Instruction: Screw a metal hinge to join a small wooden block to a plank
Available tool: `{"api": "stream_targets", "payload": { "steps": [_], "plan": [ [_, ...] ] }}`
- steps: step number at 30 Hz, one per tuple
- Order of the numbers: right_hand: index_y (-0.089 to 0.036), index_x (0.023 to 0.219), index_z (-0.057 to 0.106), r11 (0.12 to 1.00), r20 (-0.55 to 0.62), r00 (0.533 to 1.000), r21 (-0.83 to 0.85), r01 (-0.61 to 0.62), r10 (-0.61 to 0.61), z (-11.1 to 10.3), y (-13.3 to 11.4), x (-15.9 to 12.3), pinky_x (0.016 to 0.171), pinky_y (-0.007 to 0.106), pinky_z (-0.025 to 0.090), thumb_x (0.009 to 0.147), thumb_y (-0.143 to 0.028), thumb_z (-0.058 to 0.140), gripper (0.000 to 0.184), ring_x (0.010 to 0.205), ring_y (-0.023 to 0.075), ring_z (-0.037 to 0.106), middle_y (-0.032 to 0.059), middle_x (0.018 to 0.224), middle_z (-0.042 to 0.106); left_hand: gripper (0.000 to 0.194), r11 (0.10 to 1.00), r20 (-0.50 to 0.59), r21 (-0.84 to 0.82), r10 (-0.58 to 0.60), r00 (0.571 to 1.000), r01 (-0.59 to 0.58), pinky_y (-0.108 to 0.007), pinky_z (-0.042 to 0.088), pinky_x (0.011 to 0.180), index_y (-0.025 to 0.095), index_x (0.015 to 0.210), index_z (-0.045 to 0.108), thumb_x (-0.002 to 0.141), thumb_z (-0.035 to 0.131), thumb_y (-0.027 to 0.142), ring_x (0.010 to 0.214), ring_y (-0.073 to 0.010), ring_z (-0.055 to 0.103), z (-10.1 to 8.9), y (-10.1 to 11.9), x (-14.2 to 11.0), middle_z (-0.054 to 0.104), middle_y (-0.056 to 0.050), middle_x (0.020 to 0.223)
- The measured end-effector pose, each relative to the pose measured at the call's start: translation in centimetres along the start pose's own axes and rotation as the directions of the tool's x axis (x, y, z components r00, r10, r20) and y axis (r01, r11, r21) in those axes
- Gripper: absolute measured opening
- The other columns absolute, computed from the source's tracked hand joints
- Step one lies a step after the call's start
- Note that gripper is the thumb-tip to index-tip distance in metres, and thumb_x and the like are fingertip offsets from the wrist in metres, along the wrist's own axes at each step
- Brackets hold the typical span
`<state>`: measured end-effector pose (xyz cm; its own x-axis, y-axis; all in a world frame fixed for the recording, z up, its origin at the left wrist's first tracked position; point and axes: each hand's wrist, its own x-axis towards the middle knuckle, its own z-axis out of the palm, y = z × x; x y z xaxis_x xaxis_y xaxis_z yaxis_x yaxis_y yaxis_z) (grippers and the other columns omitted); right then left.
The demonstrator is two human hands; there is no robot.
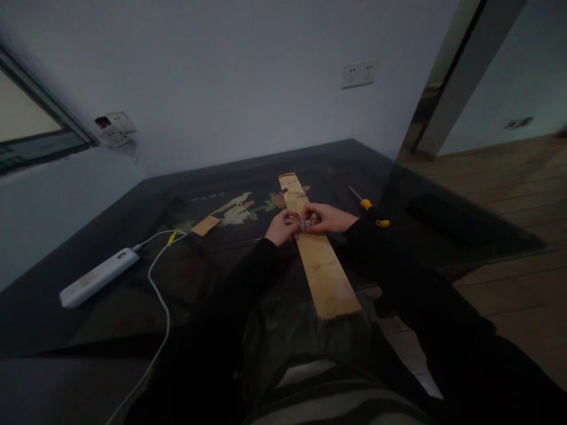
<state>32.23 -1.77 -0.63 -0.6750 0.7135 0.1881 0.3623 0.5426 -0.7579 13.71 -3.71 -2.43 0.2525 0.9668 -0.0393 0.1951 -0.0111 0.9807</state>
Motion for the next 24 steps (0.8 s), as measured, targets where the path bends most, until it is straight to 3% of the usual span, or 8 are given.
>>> {"api": "stream_targets", "payload": {
  "steps": [12, 18, 24],
  "plan": [
    [-0.016, 0.091, 0.053, 1.000, 0.028, 1.000, -0.021, -0.009, 0.010, 0.01, 0.22, 0.01, 0.062, 0.023, 0.042, 0.067, -0.024, 0.068, 0.029, 0.068, 0.0099, 0.050, 0.0011, 0.086, 0.057, 0.032, 0.994, 0.039, -0.090, -0.055, 0.998, 0.059, -0.017, 0.039, 0.041, 0.017, 0.088, 0.044, 0.071, 0.071, 0.013, 0.037, -0.0081, 0.055, 0.13, -0.57, 0.12, 0.057, 0.007, 0.050],
    [-0.015, 0.093, 0.054, 0.999, 0.034, 0.999, -0.031, -0.026, 0.028, -0.05, -0.12, -0.07, 0.063, 0.024, 0.042, 0.066, -0.021, 0.068, 0.031, 0.068, 0.0103, 0.050, 0.0022, 0.088, 0.057, 0.028, 0.996, 0.020, -0.078, -0.049, 0.999, 0.050, -0.017, 0.038, 0.040, 0.017, 0.087, 0.043, 0.074, 0.067, 0.010, 0.035, -0.0077, 0.052, 0.32, -0.45, 0.01, 0.056, 0.008, 0.047],
    [-0.015, 0.092, 0.055, 0.999, 0.026, 1.000, -0.044, 0.005, -0.004, -0.09, -0.21, -0.05, 0.066, 0.025, 0.044, 0.066, -0.021, 0.068, 0.029, 0.075, 0.0127, 0.053, 0.0035, 0.090, 0.058, 0.033, 0.996, -0.015, -0.067, -0.052, 0.999, 0.051, -0.016, 0.033, 0.038, 0.018, 0.087, 0.044, 0.071, 0.073, 0.017, 0.033, -0.0062, 0.050, 0.58, -0.46, 0.16, 0.057, 0.008, 0.049]
  ]
}}
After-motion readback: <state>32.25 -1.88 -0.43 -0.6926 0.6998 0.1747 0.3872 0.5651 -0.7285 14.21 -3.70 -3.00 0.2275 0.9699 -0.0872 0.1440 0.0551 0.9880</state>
